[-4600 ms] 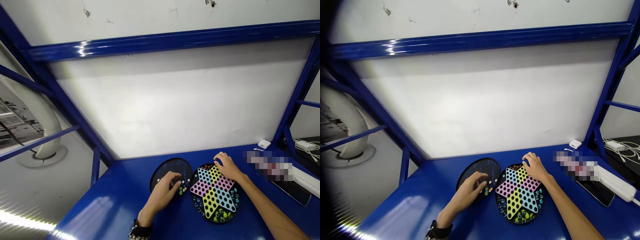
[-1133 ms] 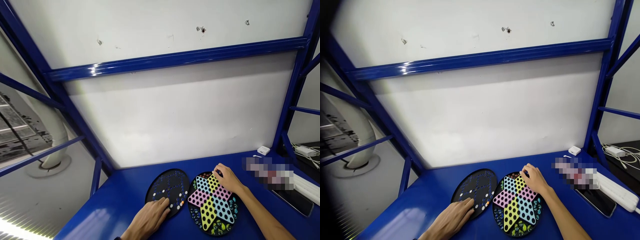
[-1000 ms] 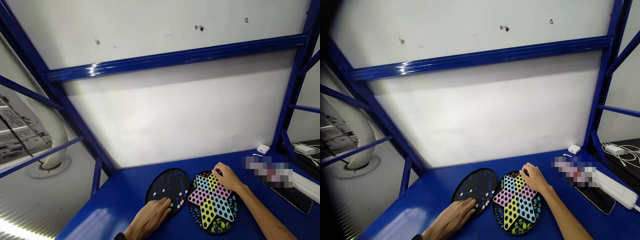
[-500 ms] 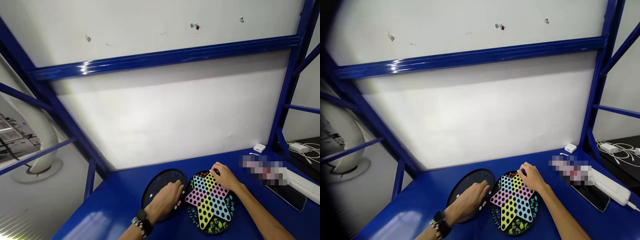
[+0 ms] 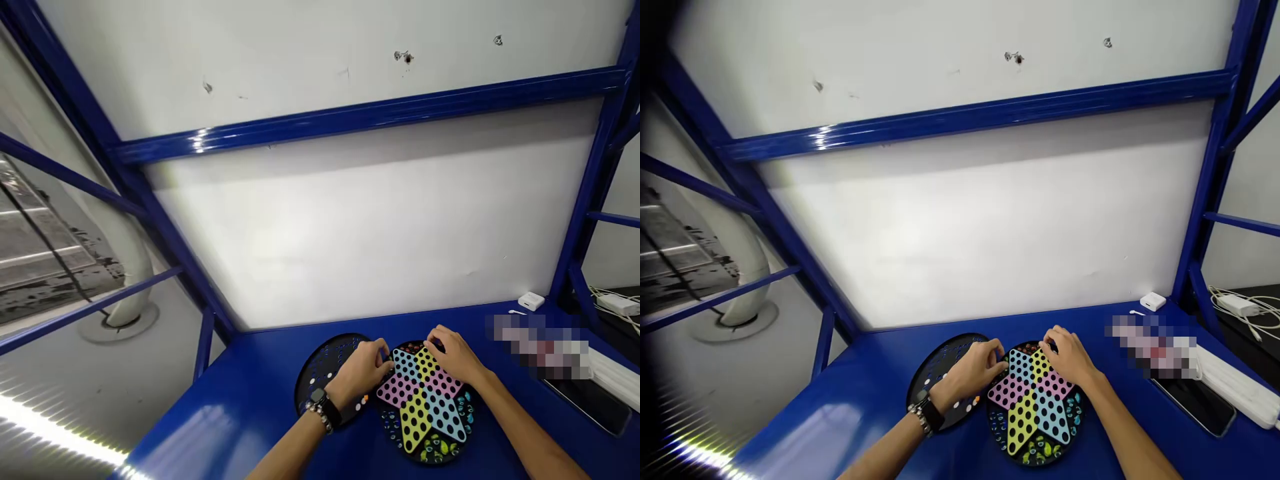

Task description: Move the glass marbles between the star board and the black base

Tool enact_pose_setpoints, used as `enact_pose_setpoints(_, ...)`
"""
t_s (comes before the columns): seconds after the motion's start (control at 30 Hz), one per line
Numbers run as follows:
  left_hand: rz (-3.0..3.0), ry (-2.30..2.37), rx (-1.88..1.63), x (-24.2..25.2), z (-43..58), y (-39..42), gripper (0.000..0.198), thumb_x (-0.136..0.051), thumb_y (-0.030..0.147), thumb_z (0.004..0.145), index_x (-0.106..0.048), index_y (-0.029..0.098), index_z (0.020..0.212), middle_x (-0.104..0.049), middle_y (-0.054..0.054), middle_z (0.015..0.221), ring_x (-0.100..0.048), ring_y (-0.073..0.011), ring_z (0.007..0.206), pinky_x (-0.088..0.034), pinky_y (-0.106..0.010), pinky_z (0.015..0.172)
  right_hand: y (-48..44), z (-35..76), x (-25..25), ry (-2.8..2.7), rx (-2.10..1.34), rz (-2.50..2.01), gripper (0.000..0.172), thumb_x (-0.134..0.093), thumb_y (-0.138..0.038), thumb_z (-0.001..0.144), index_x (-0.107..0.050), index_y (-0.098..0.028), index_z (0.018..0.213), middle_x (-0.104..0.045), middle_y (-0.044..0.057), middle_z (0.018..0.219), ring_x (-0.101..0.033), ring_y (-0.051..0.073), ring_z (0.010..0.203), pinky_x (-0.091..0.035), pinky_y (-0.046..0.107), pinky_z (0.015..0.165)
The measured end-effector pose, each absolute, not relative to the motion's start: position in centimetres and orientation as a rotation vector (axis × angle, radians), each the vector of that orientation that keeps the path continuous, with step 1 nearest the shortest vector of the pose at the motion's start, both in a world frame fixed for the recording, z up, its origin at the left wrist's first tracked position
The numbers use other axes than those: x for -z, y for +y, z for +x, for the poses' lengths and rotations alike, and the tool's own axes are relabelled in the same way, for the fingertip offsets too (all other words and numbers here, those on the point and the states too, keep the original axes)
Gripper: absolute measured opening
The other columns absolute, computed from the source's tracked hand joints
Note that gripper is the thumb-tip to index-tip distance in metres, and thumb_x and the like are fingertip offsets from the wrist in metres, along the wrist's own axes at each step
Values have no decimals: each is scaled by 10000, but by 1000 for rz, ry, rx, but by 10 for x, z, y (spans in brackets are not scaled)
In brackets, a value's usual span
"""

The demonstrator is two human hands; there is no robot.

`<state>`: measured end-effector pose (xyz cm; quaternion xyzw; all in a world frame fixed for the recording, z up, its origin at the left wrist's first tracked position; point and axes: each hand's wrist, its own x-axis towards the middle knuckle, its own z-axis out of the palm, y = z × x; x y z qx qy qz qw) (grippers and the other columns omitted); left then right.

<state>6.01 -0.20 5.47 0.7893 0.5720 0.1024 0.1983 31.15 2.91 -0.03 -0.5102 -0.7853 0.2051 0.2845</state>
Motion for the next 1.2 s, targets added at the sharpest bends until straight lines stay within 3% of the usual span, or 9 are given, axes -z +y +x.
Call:
enact_pose_setpoints(0.17,2121,1509,-505,-48,64,2,212,-568,372,849,-642,182,907,-702,-38,867,-630,-163,739,-469,-250,652,30,312,3,-2092,-564,-1340,324,-378,-453,976,-565,-242,816,-628,42,900,-602,212,815,-451,354,748)
enact_pose_setpoints(0.33,2169,1569,-632,-58,49,0,274,-439,352,926,-649,179,895,-700,-52,912,-624,-178,805,-468,-272,720,32,312,6,-2095,-550,-1342,319,-386,-448,974,-572,-237,824,-626,34,894,-599,200,791,-448,354,758)
enact_pose_setpoints(0.4,2173,1620,-577,-62,35,-4,291,-408,328,929,-654,173,936,-697,-54,923,-623,-183,807,-461,-277,723,32,312,5,-2097,-555,-1350,323,-386,-449,976,-566,-235,814,-623,31,886,-593,198,786,-446,360,771)
enact_pose_setpoints(0.57,2144,1483,-180,-54,7,-24,200,-574,276,796,-690,189,933,-709,-13,809,-643,-167,721,-462,-244,652,30,311,1,-2088,-573,-1343,319,-382,-440,977,-547,-235,796,-610,25,881,-586,193,789,-445,337,738)
enact_pose_setpoints(0.73,2156,1407,-86,-48,6,-36,210,-475,230,858,-669,215,937,-717,-3,827,-650,-149,741,-461,-232,677,31,312,1,-2087,-554,-1349,309,-399,-432,966,-540,-235,774,-608,20,854,-580,187,763,-443,332,725)
enact_pose_setpoints(1.0,2325,1519,-311,-64,28,-30,173,-461,226,897,-631,215,922,-684,-23,946,-620,-172,850,-444,-257,760,31,311,4,-2088,-548,-1369,336,-383,-446,971,-556,-234,776,-618,22,866,-575,186,764,-446,376,792)
enact_pose_setpoints(1.2,2331,1443,-318,-56,35,-22,202,-491,266,899,-667,243,995,-692,-26,1032,-624,-191,929,-466,-285,817,32,312,4,-2088,-536,-1368,333,-387,-452,969,-554,-234,780,-614,21,867,-582,183,753,-451,354,759)
